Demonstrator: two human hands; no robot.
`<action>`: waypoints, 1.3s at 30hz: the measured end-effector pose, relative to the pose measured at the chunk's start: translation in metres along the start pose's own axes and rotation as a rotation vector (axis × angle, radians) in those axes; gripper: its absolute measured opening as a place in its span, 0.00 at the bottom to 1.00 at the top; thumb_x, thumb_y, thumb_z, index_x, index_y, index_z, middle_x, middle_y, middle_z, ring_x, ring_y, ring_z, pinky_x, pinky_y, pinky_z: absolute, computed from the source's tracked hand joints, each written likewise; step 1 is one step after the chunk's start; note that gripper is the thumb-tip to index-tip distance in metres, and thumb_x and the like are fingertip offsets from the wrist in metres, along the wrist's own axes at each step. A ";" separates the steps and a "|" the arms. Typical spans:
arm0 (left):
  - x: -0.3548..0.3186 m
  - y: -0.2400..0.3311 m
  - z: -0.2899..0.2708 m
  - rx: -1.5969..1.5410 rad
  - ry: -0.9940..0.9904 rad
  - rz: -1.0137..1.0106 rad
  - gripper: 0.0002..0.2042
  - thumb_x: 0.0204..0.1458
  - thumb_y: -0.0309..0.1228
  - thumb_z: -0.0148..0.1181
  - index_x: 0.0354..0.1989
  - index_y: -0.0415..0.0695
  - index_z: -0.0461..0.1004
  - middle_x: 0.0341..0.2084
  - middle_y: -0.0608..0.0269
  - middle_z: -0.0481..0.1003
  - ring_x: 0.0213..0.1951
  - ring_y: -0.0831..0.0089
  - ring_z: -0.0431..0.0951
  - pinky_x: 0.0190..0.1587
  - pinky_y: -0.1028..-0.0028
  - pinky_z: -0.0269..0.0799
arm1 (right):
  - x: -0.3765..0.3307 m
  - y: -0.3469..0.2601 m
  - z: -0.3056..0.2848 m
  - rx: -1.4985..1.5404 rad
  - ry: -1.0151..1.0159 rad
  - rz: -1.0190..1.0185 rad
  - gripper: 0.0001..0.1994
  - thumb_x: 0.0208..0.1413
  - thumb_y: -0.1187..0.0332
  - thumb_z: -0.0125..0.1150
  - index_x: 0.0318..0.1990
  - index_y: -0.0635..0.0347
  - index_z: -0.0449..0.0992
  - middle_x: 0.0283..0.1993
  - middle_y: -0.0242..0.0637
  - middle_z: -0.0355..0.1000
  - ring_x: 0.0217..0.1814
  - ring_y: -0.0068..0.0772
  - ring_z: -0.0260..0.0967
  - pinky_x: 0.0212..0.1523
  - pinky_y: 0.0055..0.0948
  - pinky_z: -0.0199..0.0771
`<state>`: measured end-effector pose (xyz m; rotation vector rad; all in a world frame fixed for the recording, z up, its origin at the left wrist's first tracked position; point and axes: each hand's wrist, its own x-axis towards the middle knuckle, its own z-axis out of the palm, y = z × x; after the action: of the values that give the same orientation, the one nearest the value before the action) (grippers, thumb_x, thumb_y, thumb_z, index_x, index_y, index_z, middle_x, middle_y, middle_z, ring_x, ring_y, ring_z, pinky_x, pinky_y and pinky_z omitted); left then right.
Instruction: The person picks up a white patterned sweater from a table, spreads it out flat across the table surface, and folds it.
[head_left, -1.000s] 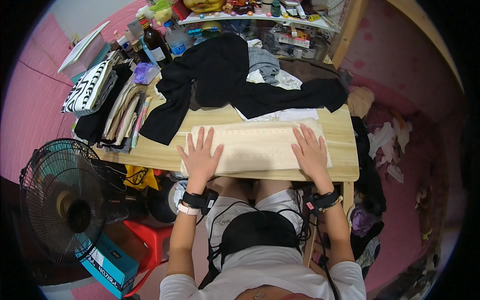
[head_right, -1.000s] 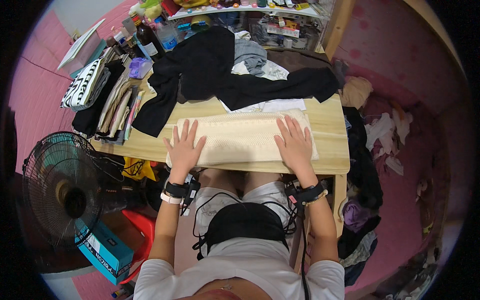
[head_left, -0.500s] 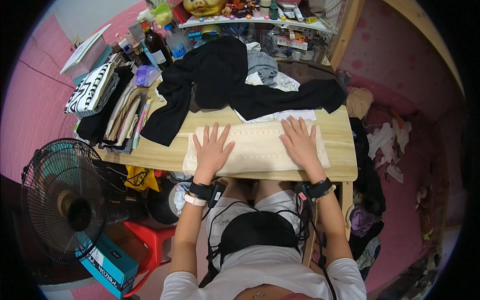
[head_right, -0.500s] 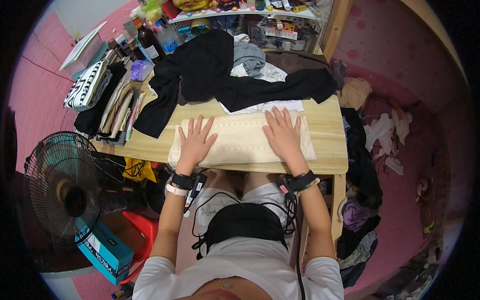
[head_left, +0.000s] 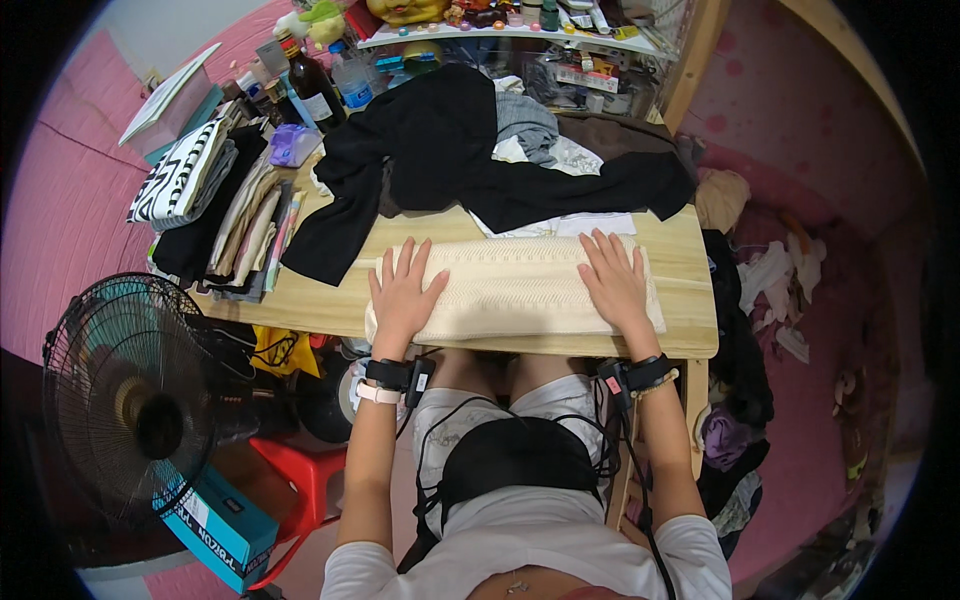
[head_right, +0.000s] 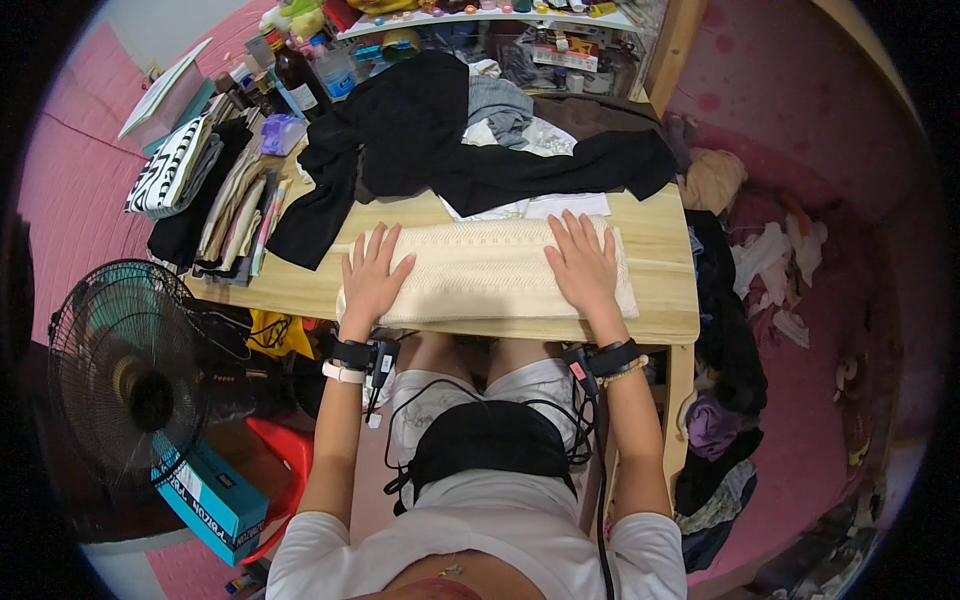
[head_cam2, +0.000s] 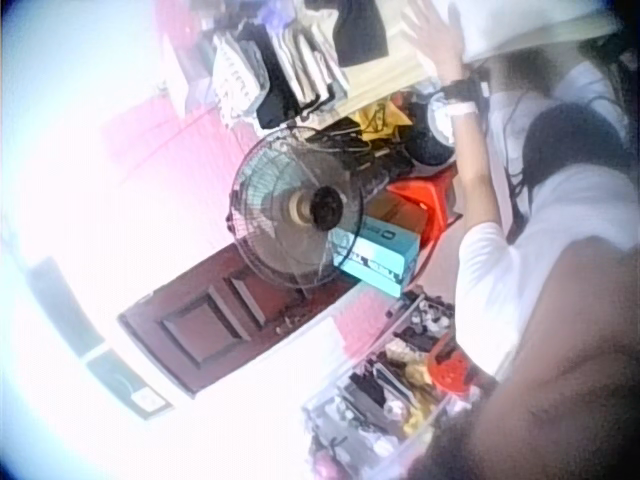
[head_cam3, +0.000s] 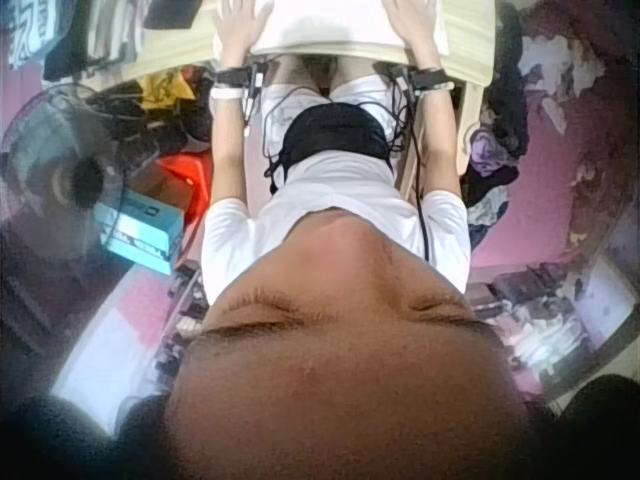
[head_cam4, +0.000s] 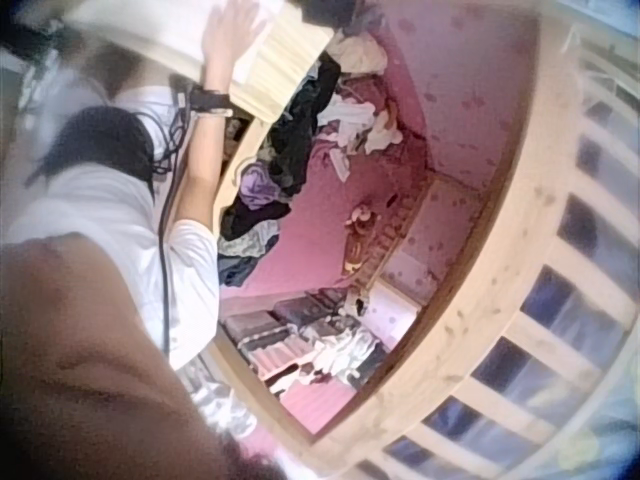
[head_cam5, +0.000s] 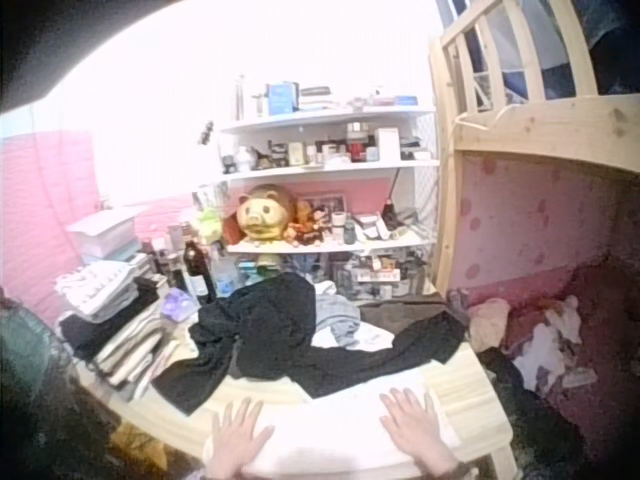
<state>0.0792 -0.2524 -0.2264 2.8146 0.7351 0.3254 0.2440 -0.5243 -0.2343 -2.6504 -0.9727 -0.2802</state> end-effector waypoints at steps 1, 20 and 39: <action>0.004 -0.003 -0.002 -0.034 -0.010 0.036 0.29 0.55 0.54 0.44 0.64 0.59 0.56 0.65 0.62 0.53 0.67 0.53 0.47 0.64 0.46 0.37 | 0.001 0.001 -0.001 0.018 -0.019 0.005 0.24 0.60 0.56 0.43 0.62 0.47 0.60 0.67 0.34 0.56 0.70 0.39 0.46 0.67 0.49 0.35; -0.004 0.048 0.015 0.034 0.005 0.228 0.27 0.56 0.52 0.43 0.64 0.59 0.57 0.65 0.56 0.54 0.66 0.52 0.49 0.64 0.45 0.34 | -0.002 -0.054 0.011 0.056 0.093 -0.109 0.23 0.56 0.59 0.49 0.59 0.53 0.64 0.63 0.40 0.59 0.68 0.43 0.50 0.66 0.48 0.44; -0.015 -0.013 -0.003 0.050 0.004 -0.029 0.29 0.54 0.54 0.44 0.66 0.65 0.53 0.66 0.59 0.51 0.66 0.50 0.50 0.62 0.39 0.38 | -0.030 0.011 -0.021 -0.058 -0.074 0.246 0.25 0.59 0.53 0.43 0.65 0.37 0.56 0.71 0.28 0.47 0.70 0.47 0.45 0.66 0.59 0.40</action>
<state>0.0596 -0.2490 -0.2295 2.8470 0.7953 0.3117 0.2273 -0.5578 -0.2251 -2.8147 -0.6576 -0.1578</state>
